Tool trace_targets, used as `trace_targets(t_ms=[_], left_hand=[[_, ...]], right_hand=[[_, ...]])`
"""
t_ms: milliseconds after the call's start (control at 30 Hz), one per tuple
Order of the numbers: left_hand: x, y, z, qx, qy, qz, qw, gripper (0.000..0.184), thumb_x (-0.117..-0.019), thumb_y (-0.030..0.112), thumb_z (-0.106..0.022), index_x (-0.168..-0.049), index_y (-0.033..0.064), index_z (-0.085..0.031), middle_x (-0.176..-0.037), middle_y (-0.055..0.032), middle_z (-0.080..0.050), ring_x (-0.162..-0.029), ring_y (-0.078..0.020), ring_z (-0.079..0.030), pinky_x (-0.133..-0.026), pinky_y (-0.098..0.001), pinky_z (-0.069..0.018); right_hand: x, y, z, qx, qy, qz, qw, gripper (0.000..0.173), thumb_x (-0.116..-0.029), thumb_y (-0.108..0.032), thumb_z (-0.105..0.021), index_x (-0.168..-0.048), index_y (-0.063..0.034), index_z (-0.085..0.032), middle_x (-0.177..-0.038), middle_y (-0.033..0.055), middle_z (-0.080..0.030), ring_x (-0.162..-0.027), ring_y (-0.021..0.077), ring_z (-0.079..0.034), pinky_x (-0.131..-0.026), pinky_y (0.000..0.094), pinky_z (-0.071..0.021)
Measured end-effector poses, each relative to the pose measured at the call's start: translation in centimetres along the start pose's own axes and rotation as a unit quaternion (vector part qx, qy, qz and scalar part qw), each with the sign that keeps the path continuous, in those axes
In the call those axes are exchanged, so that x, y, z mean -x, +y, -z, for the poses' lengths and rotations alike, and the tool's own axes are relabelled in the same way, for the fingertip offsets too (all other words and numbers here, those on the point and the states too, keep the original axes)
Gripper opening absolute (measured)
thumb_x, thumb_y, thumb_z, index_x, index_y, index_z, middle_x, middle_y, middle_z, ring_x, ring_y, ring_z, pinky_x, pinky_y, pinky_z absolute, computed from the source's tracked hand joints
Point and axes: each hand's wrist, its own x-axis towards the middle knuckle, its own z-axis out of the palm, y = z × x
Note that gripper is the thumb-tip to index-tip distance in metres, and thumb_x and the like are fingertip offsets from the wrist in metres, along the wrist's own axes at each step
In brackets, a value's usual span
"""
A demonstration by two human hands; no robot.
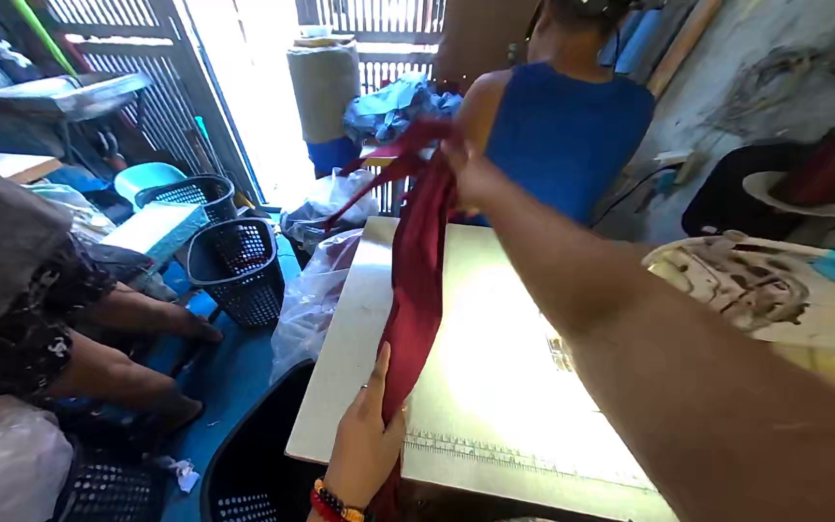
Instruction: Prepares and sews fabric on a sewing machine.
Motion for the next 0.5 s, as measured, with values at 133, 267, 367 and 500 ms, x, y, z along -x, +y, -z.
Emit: trace_targets(t_ms=[133, 267, 367, 500], left_hand=[[-0.4, -0.3, -0.4, -0.012, 0.025, 0.019, 0.999, 0.076, -0.0956, 0.021, -0.064, -0.163, 0.0181, -0.029, -0.136, -0.015, -0.065, -0.114, -0.0299, -0.069, -0.096, -0.0516, -0.0559], [-0.1, -0.3, -0.9, -0.042, 0.058, 0.009, 0.997, 0.073, -0.0951, 0.016, -0.063, -0.162, 0.0157, -0.033, -0.141, -0.0155, -0.062, -0.115, -0.0323, -0.069, -0.095, -0.0522, -0.056], [0.4, -0.3, -1.7, -0.114, 0.119, -0.009, 0.986, 0.071, -0.0911, 0.019, -0.065, -0.158, 0.0134, -0.042, -0.124, -0.0215, -0.068, -0.1, -0.0386, -0.07, -0.083, -0.0551, -0.0576], [2.2, -0.9, -1.9, -0.226, 0.161, -0.049, 0.96, 0.07, -0.087, 0.035, -0.067, -0.15, 0.009, -0.053, -0.128, -0.0286, -0.063, -0.11, -0.0484, -0.064, -0.089, -0.0603, -0.0537]], right_hand=[[8.9, 0.0, -8.5, -0.013, -0.103, -0.033, 0.994, 0.082, -0.0857, 0.001, -0.07, -0.16, -0.0137, -0.037, -0.161, 0.0292, -0.032, -0.142, 0.0544, -0.038, -0.108, 0.0758, -0.0355], [16.7, -1.3, -11.1, -0.066, -0.096, -0.057, 0.992, 0.041, -0.1031, -0.013, -0.052, -0.142, -0.0024, -0.058, -0.15, 0.0196, -0.054, -0.142, 0.036, -0.047, -0.118, 0.0532, -0.0373], [20.0, -1.2, -9.6, -0.104, -0.106, -0.012, 0.989, 0.036, -0.1029, -0.013, -0.054, -0.137, -0.0029, -0.063, -0.151, 0.0182, -0.052, -0.142, 0.0339, -0.048, -0.117, 0.0493, -0.0387], [26.2, 0.9, -7.8, -0.149, -0.096, 0.048, 0.983, 0.033, -0.1027, -0.015, -0.051, -0.127, 0.0, -0.069, -0.138, 0.0201, -0.063, -0.136, 0.0319, -0.054, -0.116, 0.0445, -0.04]])
